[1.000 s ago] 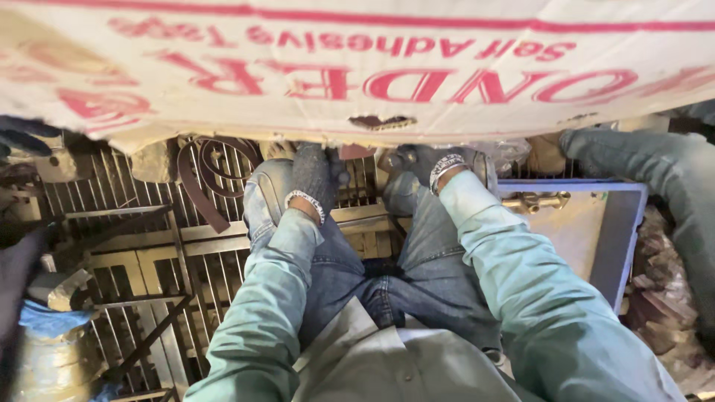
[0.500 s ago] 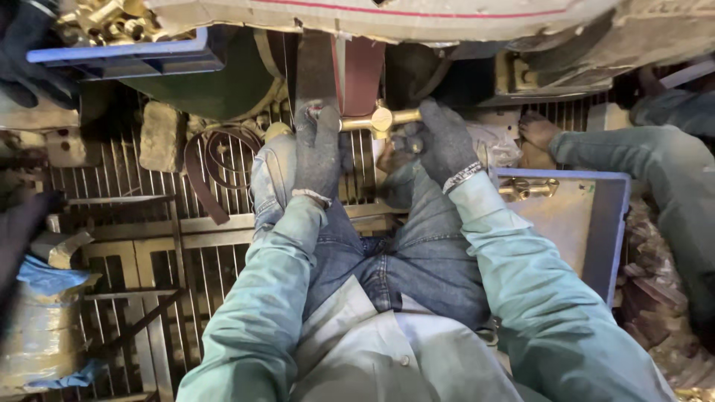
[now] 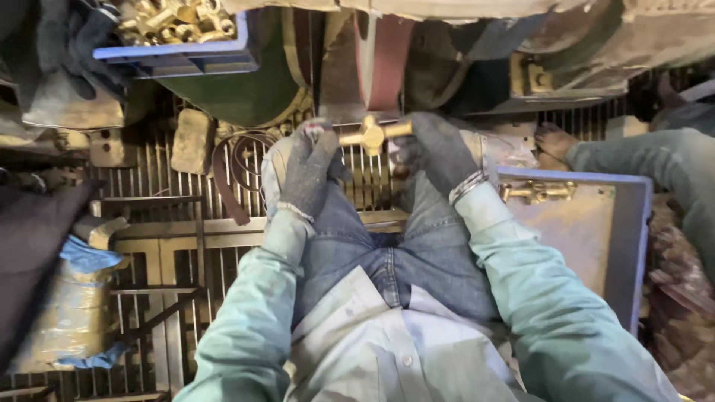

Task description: The person sits on the floor and repeatedly rubs brass plumbing fittings against a vertical sanding belt. They handle the fittings one at a time, rotating them to sand different surfaces, and place the finished items into a blue tray to their right.

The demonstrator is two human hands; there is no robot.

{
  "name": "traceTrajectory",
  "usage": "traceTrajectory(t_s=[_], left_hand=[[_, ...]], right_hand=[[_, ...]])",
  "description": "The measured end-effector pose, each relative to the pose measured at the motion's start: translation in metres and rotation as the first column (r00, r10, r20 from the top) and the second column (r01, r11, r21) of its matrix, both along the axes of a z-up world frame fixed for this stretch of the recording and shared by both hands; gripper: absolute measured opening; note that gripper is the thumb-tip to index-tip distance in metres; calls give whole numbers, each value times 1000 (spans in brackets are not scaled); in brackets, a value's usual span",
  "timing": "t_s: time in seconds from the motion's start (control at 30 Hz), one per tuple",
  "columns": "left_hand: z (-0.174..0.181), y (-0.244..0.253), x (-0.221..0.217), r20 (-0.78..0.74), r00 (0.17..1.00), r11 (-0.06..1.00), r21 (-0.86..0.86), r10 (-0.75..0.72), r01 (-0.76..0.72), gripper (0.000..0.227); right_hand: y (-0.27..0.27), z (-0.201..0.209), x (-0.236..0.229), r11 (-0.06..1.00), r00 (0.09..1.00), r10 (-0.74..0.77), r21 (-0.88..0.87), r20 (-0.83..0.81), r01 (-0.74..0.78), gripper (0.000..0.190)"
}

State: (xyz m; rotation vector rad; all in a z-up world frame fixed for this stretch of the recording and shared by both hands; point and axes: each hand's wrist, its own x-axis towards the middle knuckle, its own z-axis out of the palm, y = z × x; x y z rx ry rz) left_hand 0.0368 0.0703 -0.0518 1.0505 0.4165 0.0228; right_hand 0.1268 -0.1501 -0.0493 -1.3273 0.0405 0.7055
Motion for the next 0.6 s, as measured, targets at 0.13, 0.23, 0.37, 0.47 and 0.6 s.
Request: traceTrajectory(t_s=[0.13,0.23,0.37,0.47,0.6], left_hand=[[-13,8,-14,-81,996,999,27,24,-22,29],[-12,11,7,-151,987,996,80,51,-39,27],[-19,-3,25,-186,980,984,172,77,-45,29],[-20,-5,32,-195,979,972,234,62,-15,28],[-21,-1,36,-242,969,986,169,58,-16,30]], right_hand=[[8,-32,-4,991,992,-81,-118,-99,69,41],[18,-47,19,990,987,-79,-127,-141,61,42],[19,-69,35,980,987,162,-113,-11,-163,37],[16,-76,41,644,596,648,-759,475,-96,48],[15,-77,42,596,516,688,-803,511,1,39]])
